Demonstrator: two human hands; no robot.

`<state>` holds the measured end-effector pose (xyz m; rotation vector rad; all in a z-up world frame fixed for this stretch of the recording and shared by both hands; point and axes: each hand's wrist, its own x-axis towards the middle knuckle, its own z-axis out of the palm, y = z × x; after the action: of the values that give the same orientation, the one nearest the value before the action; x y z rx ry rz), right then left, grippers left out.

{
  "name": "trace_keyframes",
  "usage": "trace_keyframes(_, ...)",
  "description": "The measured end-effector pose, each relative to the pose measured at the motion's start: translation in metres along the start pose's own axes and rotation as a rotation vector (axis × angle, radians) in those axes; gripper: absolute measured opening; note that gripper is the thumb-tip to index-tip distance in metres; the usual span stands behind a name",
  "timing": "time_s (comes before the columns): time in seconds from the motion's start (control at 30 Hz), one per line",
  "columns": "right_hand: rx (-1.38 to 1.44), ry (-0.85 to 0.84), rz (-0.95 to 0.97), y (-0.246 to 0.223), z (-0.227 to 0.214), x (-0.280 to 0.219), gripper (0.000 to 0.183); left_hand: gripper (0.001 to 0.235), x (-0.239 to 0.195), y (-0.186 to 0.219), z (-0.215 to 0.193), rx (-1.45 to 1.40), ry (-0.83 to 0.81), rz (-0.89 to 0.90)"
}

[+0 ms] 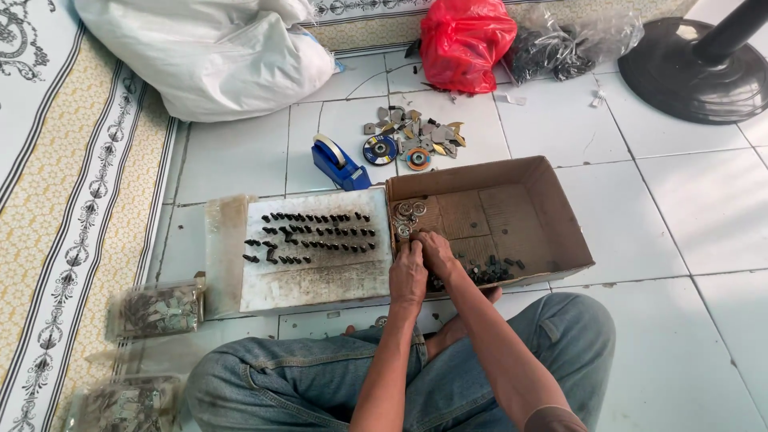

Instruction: Sorting small metal pins from a box and arranging them into a tray

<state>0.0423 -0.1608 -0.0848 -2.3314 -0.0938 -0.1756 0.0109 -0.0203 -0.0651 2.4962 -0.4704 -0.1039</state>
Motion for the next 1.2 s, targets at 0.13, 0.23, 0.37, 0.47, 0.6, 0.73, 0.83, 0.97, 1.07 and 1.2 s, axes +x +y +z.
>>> trace_keyframes(0.13,-0.086,0.034,0.051,-0.024,-0.003,-0.008,0.018,0.027,0.002,0.001,0.000,0.011,-0.016,-0.010)
trace_keyframes(0.23,-0.952,-0.107,-0.134,-0.044,-0.019,-0.017,0.017,0.032,0.006,-0.013,0.021,0.044,-0.002,-0.012)
trace_keyframes(0.37,-0.599,0.076,-0.031,-0.018,-0.042,-0.011,0.012,0.036,0.007,-0.010,0.015,0.061,0.032,0.004)
trace_keyframes(0.47,0.206,-0.034,0.390,-0.042,-0.086,-0.021,0.021,0.037,0.001,0.001,-0.002,0.049,0.034,0.020)
trace_keyframes(0.6,0.618,-0.041,0.506,-0.052,-0.104,-0.037,0.022,0.041,-0.003,0.014,-0.008,0.021,-0.034,0.005)
trace_keyframes(0.73,0.693,-0.014,0.522,-0.036,-0.087,-0.042,0.021,0.041,-0.003,0.014,-0.008,0.013,-0.041,-0.023)
trace_keyframes(0.83,0.726,-0.049,0.553,-0.031,-0.089,-0.044,0.018,0.037,-0.001,0.017,-0.009,0.027,-0.050,-0.047)
trace_keyframes(0.97,0.341,0.000,0.549,0.008,-0.081,-0.052,0.026,0.036,-0.002,0.017,-0.005,0.039,-0.059,-0.051)
trace_keyframes(1.07,-0.126,0.037,0.501,0.041,-0.066,-0.058,0.030,0.040,-0.005,0.027,-0.014,0.081,-0.087,-0.048)
trace_keyframes(1.2,-0.339,0.021,0.394,0.047,-0.045,-0.060,0.032,0.041,-0.004,0.027,-0.012,0.111,-0.100,-0.042)
